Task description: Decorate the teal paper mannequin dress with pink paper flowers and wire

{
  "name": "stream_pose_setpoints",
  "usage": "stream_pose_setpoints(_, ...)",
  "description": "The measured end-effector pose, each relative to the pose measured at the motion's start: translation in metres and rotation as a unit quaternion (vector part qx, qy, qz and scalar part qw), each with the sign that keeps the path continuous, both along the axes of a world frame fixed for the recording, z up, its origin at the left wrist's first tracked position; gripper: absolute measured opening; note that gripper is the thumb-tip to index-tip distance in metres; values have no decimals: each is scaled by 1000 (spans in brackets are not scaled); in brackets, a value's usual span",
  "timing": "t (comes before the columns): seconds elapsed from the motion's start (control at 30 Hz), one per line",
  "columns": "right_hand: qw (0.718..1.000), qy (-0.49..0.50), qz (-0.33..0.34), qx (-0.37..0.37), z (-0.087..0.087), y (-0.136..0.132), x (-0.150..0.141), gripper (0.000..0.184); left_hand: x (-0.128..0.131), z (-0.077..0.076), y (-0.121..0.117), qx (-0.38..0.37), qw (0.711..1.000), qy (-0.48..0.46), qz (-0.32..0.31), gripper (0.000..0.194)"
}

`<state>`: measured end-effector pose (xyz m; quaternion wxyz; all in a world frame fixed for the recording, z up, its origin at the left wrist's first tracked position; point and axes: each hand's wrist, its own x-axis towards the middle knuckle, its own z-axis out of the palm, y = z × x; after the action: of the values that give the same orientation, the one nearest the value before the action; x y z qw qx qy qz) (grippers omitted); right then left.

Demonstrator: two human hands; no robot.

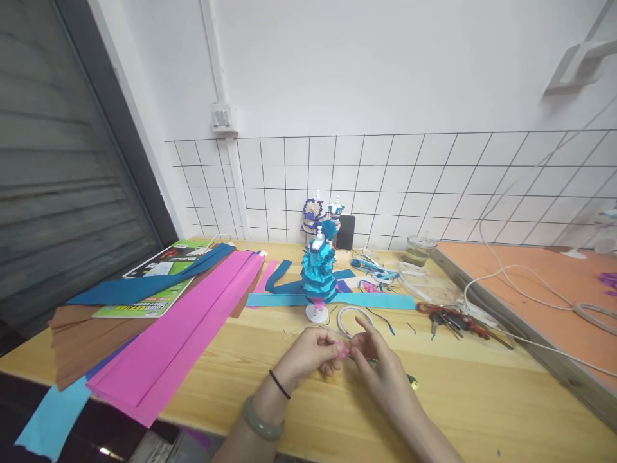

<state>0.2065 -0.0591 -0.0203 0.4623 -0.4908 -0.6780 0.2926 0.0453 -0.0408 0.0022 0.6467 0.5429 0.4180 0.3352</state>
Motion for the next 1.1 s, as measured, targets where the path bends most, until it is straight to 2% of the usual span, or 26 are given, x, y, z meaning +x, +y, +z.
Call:
stream_pose_setpoints(0.1,997,69,10,-45,-1,5,4,50,0,3,1,6,1000,-8,17,33)
stream_pose_setpoints(0.23,976,167,75,-122,0,8,-1,61,1,3,0,3,1000,-3,26,31)
stream_pose_setpoints(0.3,970,188,74,-135,2,8,-5,64,1,2,0,3,1000,-5,27,31)
stream_pose_setpoints(0.43,972,191,38,-130,0,10,-9,72,2,1,0,2,999,-12,33,33)
stream_pose_setpoints(0.53,973,190,37,-128,-6,13,-8,74,2,-1,0,5,1000,-2,24,32)
stream_pose_setpoints(0.73,965,234,38,-115,-13,15,-4,67,3,-3,1,13,1000,5,12,38)
stream_pose_setpoints(0.9,960,250,47,-117,-12,12,-3,60,3,-2,0,23,1000,10,15,41)
stream_pose_setpoints(1.1,963,252,32,-85,-8,11,-8,59,5,-4,-2,33,999,13,8,46)
